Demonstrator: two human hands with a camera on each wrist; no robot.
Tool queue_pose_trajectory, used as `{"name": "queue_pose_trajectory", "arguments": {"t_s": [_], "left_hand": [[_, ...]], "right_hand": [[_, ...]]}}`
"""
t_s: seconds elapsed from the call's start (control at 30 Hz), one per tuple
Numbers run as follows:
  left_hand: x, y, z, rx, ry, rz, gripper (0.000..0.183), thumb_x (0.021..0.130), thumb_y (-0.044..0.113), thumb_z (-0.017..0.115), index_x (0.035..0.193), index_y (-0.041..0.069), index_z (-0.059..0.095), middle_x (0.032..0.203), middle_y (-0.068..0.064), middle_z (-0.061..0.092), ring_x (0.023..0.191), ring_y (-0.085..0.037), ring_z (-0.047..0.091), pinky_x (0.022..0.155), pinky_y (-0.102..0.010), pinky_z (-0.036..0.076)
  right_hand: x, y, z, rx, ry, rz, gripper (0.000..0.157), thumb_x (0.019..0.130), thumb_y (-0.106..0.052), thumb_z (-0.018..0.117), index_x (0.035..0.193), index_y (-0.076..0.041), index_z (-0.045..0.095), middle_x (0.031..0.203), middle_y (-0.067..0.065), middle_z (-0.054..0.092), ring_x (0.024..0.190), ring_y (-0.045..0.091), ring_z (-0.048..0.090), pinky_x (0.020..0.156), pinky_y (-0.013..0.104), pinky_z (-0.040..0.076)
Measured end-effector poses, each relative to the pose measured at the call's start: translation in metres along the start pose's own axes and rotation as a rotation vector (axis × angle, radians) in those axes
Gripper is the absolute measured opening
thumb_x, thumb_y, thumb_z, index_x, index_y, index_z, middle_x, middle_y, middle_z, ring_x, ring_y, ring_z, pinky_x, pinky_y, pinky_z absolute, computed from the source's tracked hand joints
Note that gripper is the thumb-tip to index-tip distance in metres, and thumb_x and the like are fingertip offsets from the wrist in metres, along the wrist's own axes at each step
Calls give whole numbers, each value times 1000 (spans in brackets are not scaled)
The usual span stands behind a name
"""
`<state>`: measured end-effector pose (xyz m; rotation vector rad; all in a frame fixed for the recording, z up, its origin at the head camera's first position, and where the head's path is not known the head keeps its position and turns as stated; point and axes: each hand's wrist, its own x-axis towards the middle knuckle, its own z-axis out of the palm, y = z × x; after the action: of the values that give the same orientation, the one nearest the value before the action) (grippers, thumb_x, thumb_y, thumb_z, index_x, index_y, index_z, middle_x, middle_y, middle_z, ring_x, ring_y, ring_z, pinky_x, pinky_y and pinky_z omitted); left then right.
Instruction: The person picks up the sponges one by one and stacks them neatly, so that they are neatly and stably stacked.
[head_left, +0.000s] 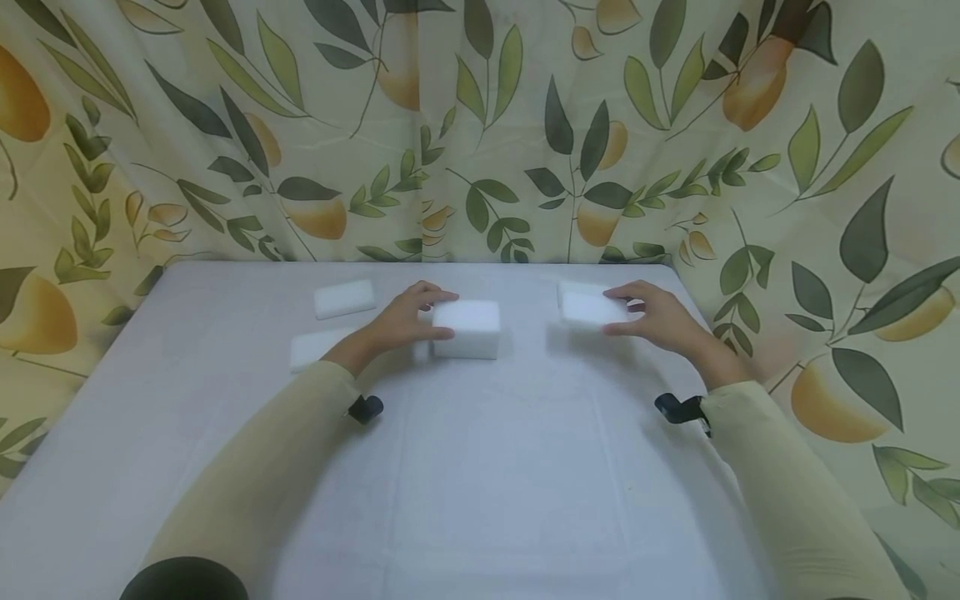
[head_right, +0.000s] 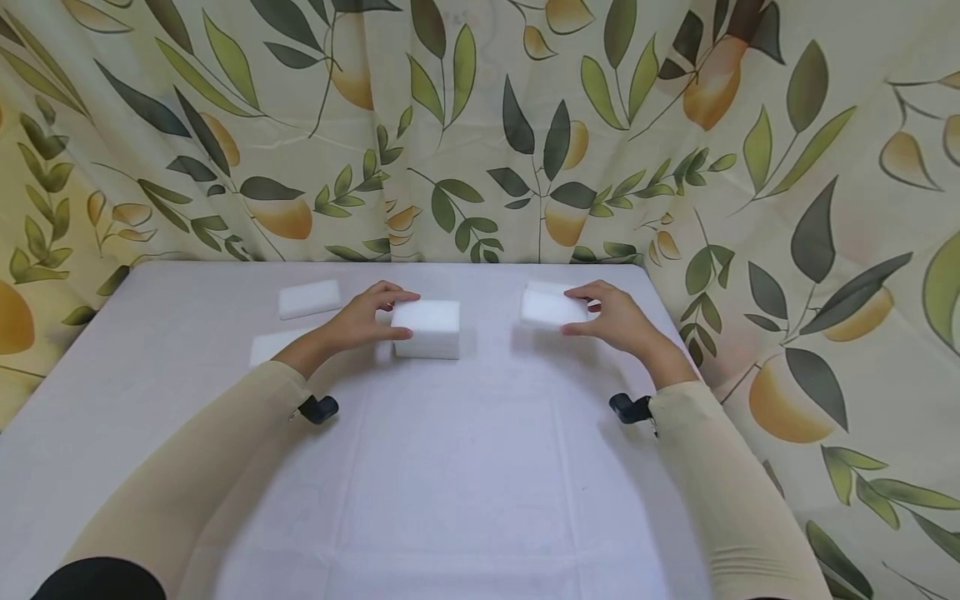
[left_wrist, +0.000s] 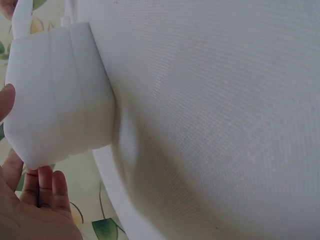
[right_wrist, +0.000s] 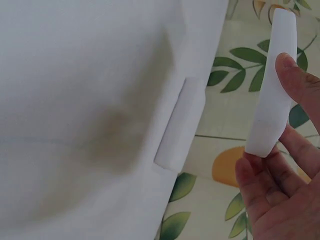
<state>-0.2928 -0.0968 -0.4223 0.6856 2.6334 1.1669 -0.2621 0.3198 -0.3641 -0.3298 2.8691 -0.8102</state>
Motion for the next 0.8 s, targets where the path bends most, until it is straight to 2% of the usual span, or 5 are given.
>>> {"name": "queue_pose_trajectory", "arguments": {"t_s": [0.37,0.53,0.8], "left_hand": [[1,-1,1,-8,10,19,64,83,36,78,141,19,55,133,-7,47,125,-29,50,107,-45,41],[1,-2,1,-22,6,18,65,83,36,78,141,20,54,134,-7,46,125,-30,49,107,-46,41],[0,-1,0,-35,6,18,65,83,36,79,141,20,55,134,-7,47,123,-30,50,106,-45,42]], "right_hand": [[8,-16,4,13,9,-47,68,81,-28,82,137,-2,54,141,20,46,126,41,49,106,52,42],[14,-23,8,4,3,-38,71,79,-32,82,138,-5,54,142,18,46,127,41,49,105,53,43],[21,-36,11,16,-18,-48,72,80,-30,82,140,-3,52,144,20,44,128,41,48,106,51,43]]}}
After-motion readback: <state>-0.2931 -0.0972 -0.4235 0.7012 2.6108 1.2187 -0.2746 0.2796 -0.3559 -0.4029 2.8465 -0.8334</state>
